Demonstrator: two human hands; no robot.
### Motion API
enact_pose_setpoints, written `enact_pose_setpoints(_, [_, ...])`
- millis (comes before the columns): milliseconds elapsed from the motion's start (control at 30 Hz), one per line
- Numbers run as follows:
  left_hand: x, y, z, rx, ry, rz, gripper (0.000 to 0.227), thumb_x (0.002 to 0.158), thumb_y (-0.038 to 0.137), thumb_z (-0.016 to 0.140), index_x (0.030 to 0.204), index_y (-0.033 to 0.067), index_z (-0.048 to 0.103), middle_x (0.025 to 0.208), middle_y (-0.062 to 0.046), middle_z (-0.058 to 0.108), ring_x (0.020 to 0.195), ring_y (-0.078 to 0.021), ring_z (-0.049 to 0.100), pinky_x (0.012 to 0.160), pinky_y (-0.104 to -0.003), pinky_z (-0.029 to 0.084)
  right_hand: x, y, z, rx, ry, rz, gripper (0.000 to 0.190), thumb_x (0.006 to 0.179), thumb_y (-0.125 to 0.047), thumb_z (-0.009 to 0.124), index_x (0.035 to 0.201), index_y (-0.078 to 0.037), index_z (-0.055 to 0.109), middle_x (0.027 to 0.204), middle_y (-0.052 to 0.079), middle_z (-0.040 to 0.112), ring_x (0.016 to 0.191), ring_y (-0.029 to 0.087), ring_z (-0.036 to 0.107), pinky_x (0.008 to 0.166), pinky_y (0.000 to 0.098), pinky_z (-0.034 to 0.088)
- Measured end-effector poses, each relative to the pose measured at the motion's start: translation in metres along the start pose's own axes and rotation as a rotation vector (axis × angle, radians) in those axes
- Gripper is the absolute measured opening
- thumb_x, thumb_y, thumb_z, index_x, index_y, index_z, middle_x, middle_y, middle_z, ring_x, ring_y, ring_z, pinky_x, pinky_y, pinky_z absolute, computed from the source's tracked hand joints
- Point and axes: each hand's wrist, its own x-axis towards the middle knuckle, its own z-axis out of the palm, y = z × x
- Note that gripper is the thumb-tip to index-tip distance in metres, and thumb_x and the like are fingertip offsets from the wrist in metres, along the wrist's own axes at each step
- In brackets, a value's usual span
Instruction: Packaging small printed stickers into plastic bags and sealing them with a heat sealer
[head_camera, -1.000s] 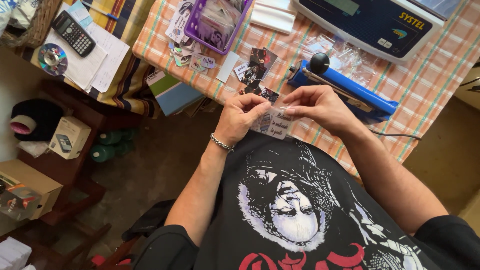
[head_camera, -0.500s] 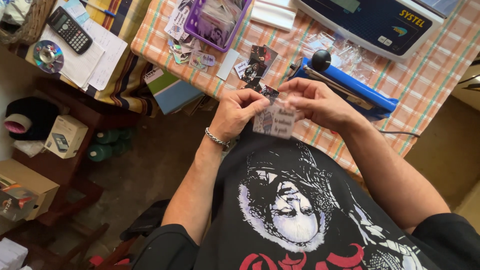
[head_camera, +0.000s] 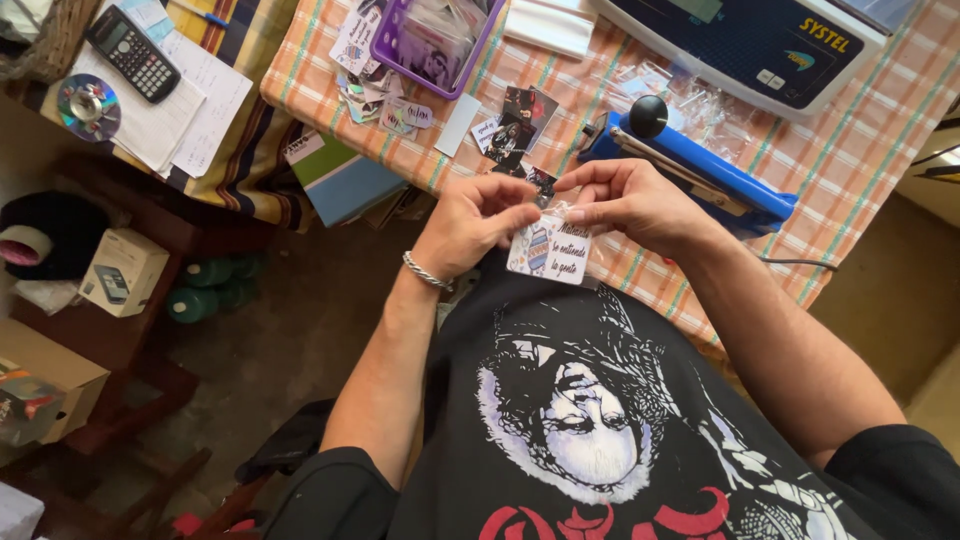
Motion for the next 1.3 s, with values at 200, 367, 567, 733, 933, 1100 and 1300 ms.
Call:
enact_pose_setpoints(200, [-0.012,0.004,-0.021,-0.011,-0.157,-0.166,0.011,0.087,0.011,0.08,0.091,0.0003,0.078,0.067,-0.012,0.071,0.063,-0.0126,0.067,0.054,-0.024,0.06,0.005,-0.001,0.006,-0.027,-0.006,0.015,0.046,0.079,0.003,0.082,0.123,0.007,0.066,0.075,0.009,0.072,0.068,0.013,0.075,0.061,0.0245,0.064])
enact_pose_setpoints(367, [-0.007,-0.005,-0.031,0.007,-0.071,-0.173,0.011,0.087,0.011,0.08,0.086,0.0002,0.078,0.065,-0.014,0.071,0.062,-0.0136,0.067,0.054,-0.024,0.06,0.004,-0.047,0.028,-0.207,0.056,-0.124,0.045,0.081,0.004,0.081,0.124,0.002,0.068,0.083,0.013,0.072,0.073,0.017,0.074,0.065,0.0297,0.064])
enact_pose_setpoints(567, [0.019,-0.064,-0.039,-0.057,0.591,-0.164,0.02,0.085,0.019,0.079,0.075,0.0021,0.077,0.061,-0.007,0.07,0.049,-0.0112,0.065,0.04,-0.021,0.052,0.02,-0.099,-0.008,-1.075,0.407,-0.494,0.03,0.1,-0.01,0.081,0.126,-0.002,0.069,0.123,0.015,0.066,0.105,0.025,0.064,0.088,0.0359,0.052])
enact_pose_setpoints(733, [0.04,-0.147,0.015,-0.156,0.709,-0.075,0.016,0.087,0.016,0.078,0.077,0.0049,0.071,0.066,-0.001,0.064,0.05,-0.0081,0.057,0.039,-0.026,0.05,0.027,-0.111,-0.037,-1.421,0.241,0.085,0.036,0.095,-0.041,0.073,0.117,-0.014,0.077,0.114,0.013,0.069,0.1,0.031,0.064,0.085,0.0418,0.047])
enact_pose_setpoints(933, [0.053,-0.179,0.135,-0.285,0.666,-0.329,0.023,0.087,0.033,0.076,0.087,0.0101,0.077,0.069,-0.001,0.07,0.051,-0.0089,0.063,0.045,-0.025,0.052,-0.007,-0.141,-0.059,-1.224,0.12,-0.022,0.023,0.088,-0.02,0.084,0.109,-0.013,0.079,0.095,0.001,0.065,0.076,0.013,0.054,0.073,0.0269,0.042])
enact_pose_setpoints(1100, [0.069,-0.182,0.212,-0.565,0.698,-0.261,0.018,0.088,0.021,0.077,0.088,0.0022,0.077,0.085,-0.01,0.077,0.066,-0.0153,0.072,0.059,-0.028,0.064,-0.004,-0.14,-0.086,-1.259,-0.032,-0.079,0.031,0.09,-0.018,0.084,0.119,-0.009,0.074,0.093,0.005,0.067,0.074,0.013,0.064,0.069,0.0268,0.047])
enact_pose_setpoints(1300, [0.082,-0.201,0.243,-0.851,0.842,-0.153,0.014,0.086,0.017,0.082,0.081,0.005,0.075,0.074,-0.005,0.072,0.069,-0.0121,0.068,0.068,-0.024,0.062,0.018,-0.126,-0.073,-1.383,-0.016,-0.064,0.029,0.09,-0.026,0.084,0.114,-0.012,0.077,0.096,0.005,0.069,0.082,0.017,0.059,0.072,0.0349,0.045])
